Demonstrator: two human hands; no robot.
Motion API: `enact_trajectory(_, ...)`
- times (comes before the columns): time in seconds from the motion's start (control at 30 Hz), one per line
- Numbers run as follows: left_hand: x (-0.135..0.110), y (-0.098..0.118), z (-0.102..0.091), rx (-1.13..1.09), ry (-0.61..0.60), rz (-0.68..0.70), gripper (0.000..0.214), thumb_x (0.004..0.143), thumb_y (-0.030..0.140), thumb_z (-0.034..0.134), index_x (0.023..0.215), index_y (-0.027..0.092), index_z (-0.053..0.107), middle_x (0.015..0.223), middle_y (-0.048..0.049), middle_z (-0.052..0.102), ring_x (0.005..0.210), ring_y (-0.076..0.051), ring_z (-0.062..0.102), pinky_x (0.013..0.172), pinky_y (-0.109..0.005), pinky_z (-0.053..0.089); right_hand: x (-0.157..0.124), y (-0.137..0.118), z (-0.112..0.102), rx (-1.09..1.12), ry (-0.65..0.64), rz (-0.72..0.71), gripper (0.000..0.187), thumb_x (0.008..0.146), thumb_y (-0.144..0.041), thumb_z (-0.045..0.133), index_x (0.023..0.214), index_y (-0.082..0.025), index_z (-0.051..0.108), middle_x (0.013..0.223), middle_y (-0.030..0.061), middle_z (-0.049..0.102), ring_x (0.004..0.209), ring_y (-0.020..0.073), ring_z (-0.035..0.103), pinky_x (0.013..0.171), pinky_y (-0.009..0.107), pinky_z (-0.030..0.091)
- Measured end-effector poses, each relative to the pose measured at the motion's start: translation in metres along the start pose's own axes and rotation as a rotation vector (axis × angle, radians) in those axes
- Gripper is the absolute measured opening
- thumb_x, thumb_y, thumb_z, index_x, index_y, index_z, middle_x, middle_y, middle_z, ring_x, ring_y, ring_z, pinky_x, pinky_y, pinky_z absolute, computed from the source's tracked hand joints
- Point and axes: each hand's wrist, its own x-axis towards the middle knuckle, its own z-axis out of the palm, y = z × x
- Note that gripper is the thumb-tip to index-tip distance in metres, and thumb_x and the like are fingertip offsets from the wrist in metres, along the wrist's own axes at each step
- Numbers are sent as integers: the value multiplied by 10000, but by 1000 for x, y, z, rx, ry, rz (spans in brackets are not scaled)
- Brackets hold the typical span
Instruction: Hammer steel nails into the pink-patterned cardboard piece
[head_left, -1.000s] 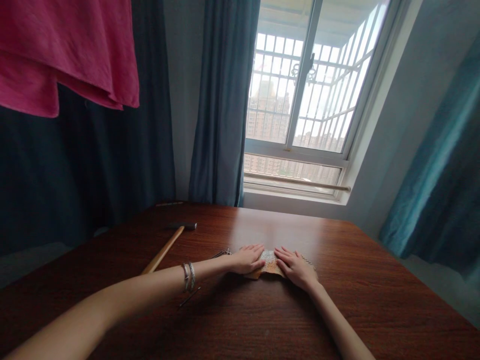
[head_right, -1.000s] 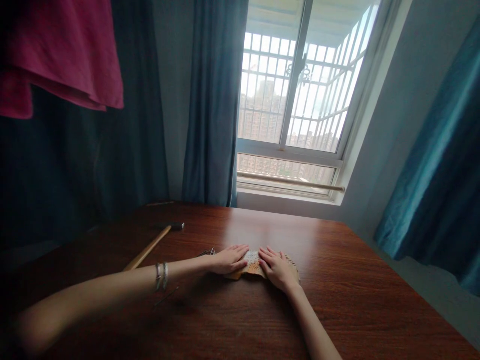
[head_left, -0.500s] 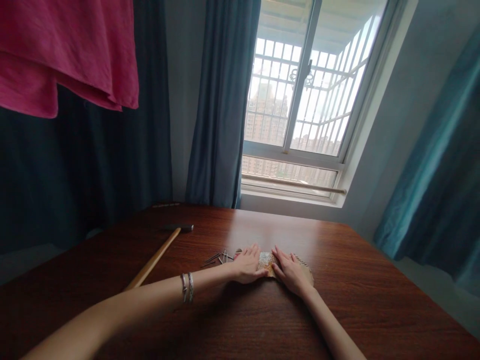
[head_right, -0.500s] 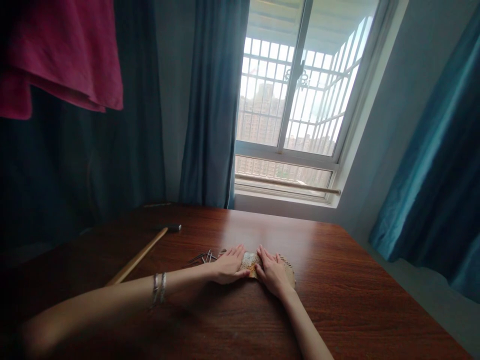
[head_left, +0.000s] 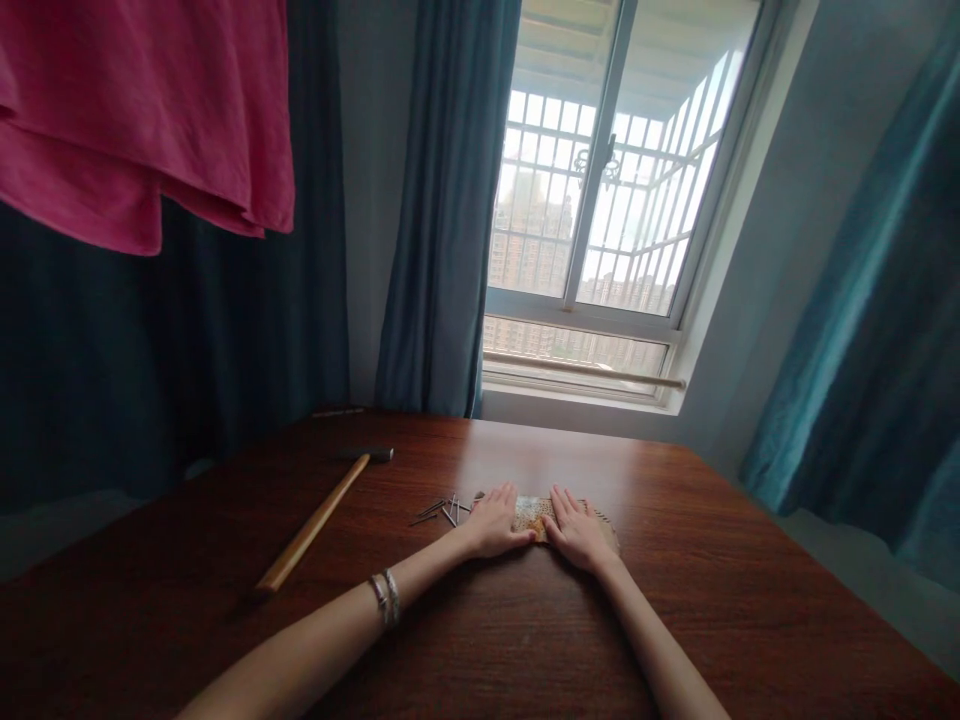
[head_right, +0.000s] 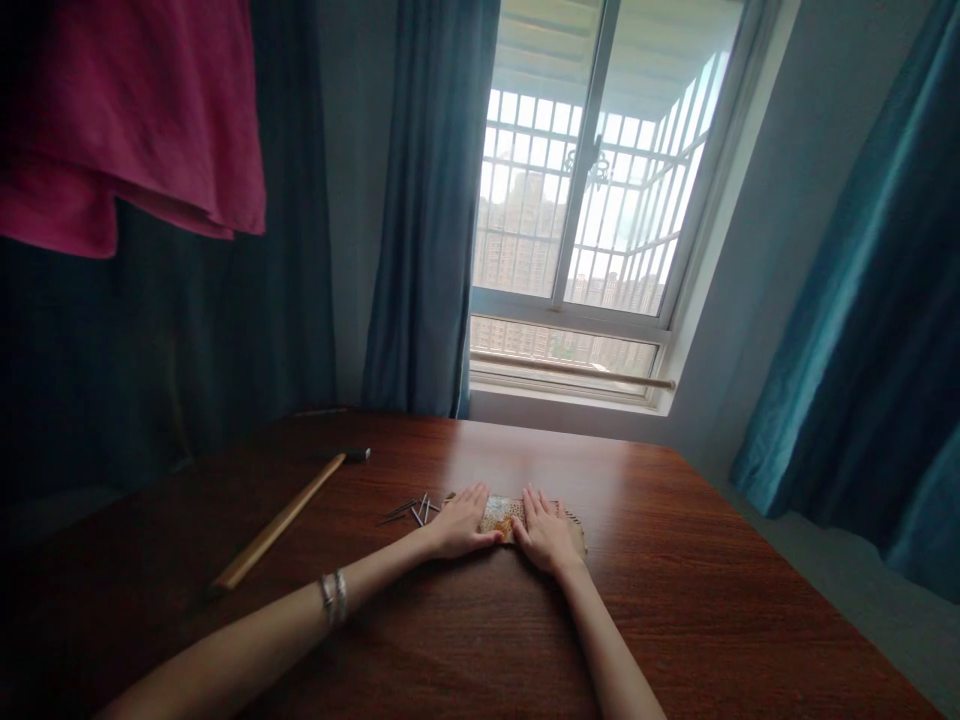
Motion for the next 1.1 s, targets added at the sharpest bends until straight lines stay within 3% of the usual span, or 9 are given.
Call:
enact_trajectory(0.33, -7, 9, -11, 18, 0, -8, 882, 731, 706, 332, 1338, 67, 308, 1403, -203, 291, 1303, -319, 246, 1060, -420, 197, -4, -3, -1, 4, 20, 16, 647, 866, -527, 180, 1406, -173, 225, 1463, 70, 217, 1336, 231, 189, 1059, 441, 102)
enact_trajectory(0.57, -17, 17, -20, 94, 41, 45, 842, 788, 661, 263, 1355, 37, 260, 1437, -212, 196, 1346, -300, 102, 1075, -432, 131, -13, -11, -13, 4, 111, 13, 600, 878, -482, 218, 1397, -181, 250, 1460, 74, 229, 1343, 203, 170, 1067, 427, 85)
enact_trajectory(0.7, -18, 15, -21, 69, 80, 20, 794, 824, 620, 227, 1357, 32, 261, 1433, -205, 214, 1349, -283, 100, 1079, -440, 122, -16, -10, -16, 6, 196, -25, 574, 900, -454, 172, 1379, -164, 295, 1442, 79, 280, 1335, 175, 201, 1076, 389, 84)
enact_trajectory(0.83, -19, 5, -32, -75, 164, -23, 640, 871, 506, 220, 1329, 76, 343, 1386, -167, 344, 1320, -239, 229, 1078, -411, 165, -18, -9, -19, 21, 251, -18, 555, 911, -418, 167, 1366, -140, 323, 1415, 91, 337, 1323, 174, 238, 1075, 383, 110)
enact_trajectory(0.97, -29, -17, -63, -313, 318, -129, 514, 866, 387, 265, 1232, 104, 488, 1304, -126, 470, 1215, -207, 406, 1018, -340, 299, -19, -7, -22, 46, 357, -14, 529, 918, -381, 170, 1345, -135, 362, 1378, 99, 400, 1307, 173, 278, 1074, 379, 126)
enact_trajectory(1.1, -54, -51, -93, -399, 276, -243, 429, 779, 362, 381, 988, 103, 652, 987, -96, 665, 923, -211, 592, 804, -285, 434, -18, -6, -24, 88, 451, 1, 512, 918, -345, 177, 1300, -115, 428, 1308, 114, 487, 1254, 179, 370, 1068, 369, 161)
